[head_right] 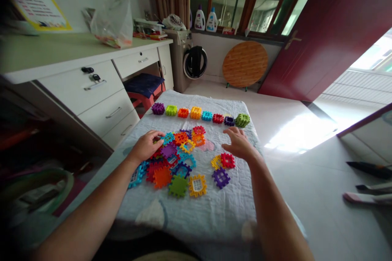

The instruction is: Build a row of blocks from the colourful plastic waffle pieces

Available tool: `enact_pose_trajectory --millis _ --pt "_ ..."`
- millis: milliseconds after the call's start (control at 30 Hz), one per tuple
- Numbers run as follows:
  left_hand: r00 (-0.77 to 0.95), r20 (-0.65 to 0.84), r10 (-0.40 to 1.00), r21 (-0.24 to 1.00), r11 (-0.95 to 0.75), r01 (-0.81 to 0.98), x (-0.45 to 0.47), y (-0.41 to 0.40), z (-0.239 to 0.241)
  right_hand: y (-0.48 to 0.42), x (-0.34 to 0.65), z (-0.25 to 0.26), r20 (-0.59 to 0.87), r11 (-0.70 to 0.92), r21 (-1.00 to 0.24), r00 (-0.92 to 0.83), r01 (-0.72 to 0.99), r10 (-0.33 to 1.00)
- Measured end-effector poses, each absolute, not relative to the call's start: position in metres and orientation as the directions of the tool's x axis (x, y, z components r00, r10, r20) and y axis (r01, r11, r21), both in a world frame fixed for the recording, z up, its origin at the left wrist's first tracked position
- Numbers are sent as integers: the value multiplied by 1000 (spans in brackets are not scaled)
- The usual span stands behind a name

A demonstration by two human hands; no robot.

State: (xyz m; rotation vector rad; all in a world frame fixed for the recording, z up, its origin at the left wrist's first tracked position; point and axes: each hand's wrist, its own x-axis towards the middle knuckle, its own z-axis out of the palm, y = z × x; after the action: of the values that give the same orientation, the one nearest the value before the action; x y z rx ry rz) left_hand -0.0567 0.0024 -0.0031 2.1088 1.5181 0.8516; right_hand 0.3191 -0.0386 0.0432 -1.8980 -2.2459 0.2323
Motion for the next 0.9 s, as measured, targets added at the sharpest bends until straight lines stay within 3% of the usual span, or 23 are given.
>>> enact_pose_trajectory --millis 233,400,600,900 --pt "218 230 949 646 -316 695 -57 2 -3 -60 233 49 39 378 -267 -382 887 923" --pt "246 247 937 640 -348 685 -56 1 -3 -49 185 36 126 390 -262 -370 883 921" --pt "278 252 927 650 -375 661 -53 -1 1 -37 169 17 115 389 -225 -372 893 921" --pt "273 258 927 661 -375 650 -53 0 -1 -46 178 14 213 428 -282 -378 859 901"
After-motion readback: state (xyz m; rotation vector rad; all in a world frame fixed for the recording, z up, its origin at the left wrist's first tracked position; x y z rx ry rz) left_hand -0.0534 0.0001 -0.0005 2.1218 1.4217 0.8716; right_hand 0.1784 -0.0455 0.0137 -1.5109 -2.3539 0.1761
